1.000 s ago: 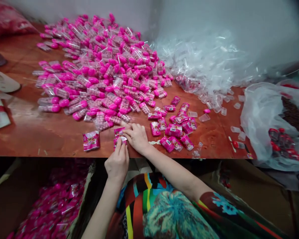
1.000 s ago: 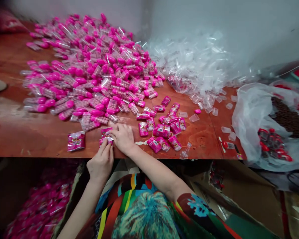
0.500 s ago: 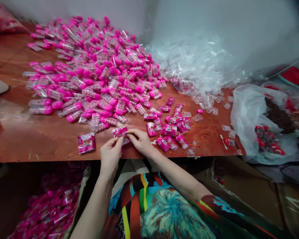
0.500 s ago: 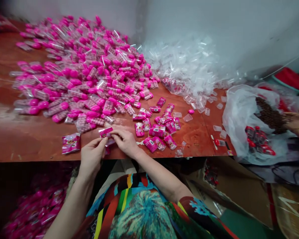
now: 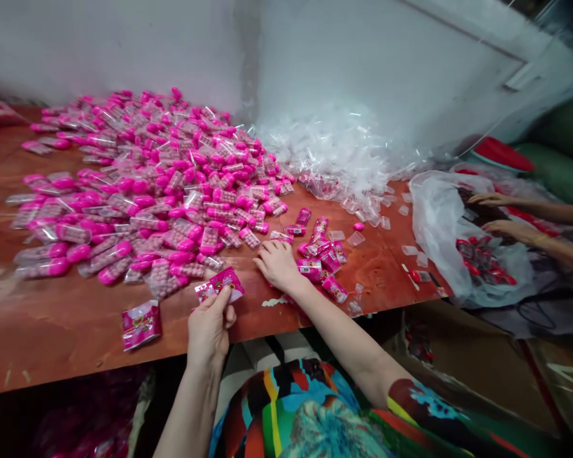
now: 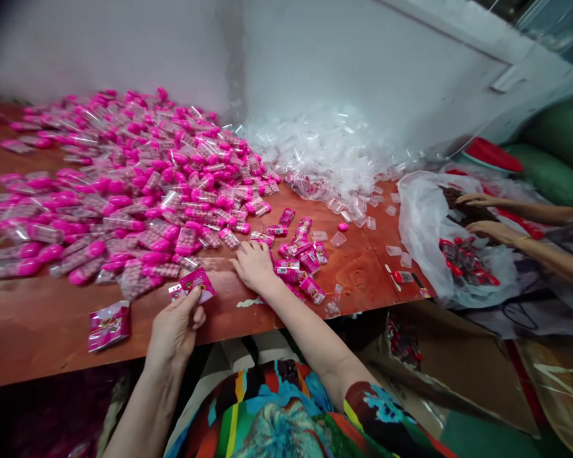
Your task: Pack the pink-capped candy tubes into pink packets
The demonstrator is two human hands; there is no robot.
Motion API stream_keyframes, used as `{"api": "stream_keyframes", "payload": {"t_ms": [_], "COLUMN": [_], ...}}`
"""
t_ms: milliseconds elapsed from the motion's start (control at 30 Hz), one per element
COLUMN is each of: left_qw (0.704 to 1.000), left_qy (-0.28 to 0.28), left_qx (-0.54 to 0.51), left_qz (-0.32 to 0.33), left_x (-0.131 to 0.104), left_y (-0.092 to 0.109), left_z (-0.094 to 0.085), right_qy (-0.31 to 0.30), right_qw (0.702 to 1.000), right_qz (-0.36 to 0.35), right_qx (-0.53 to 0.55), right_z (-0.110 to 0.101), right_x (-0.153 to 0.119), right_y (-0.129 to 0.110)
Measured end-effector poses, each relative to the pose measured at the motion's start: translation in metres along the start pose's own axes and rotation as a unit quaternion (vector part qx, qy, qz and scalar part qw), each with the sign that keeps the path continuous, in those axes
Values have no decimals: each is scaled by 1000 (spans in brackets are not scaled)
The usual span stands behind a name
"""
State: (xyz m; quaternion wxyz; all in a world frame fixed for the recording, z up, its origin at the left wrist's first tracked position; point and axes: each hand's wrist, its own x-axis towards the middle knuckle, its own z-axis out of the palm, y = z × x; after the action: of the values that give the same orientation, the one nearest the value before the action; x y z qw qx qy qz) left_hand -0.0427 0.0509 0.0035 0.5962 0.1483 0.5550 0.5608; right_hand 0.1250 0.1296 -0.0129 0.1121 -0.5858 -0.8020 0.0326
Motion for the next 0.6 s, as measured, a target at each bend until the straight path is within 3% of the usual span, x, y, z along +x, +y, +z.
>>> {"api": "stream_keyframes", "payload": {"t_ms": [100, 200, 367, 433, 533, 600], "left_qw": [1000, 1000, 999, 999, 999, 998], "left_qy": [3, 5, -20, -20, -9, 3], "left_qx": [-9, -15, 6, 7, -14, -36], "left_qz": [-9, -20, -35, -40, -45, -44], "left_x": [-1, -4, -15, -19, -23, -24], "left_y": [2, 2, -6, -8, -7, -5], "left_z": [-4, -4, 7, 8, 4, 1], "right_qy": [35, 90, 13, 2, -9, -34], "right_qw": [996, 991, 986, 980, 974, 948], "right_qz": [70, 104, 123, 139, 132, 121], "right_qx": [-44, -7, 109, 142, 183, 292], "right_z": [4, 8, 14, 13, 4, -4], "right_x": [1, 15, 68, 77, 62, 35], "right_y": [12, 4, -18, -19, -12, -9]}}
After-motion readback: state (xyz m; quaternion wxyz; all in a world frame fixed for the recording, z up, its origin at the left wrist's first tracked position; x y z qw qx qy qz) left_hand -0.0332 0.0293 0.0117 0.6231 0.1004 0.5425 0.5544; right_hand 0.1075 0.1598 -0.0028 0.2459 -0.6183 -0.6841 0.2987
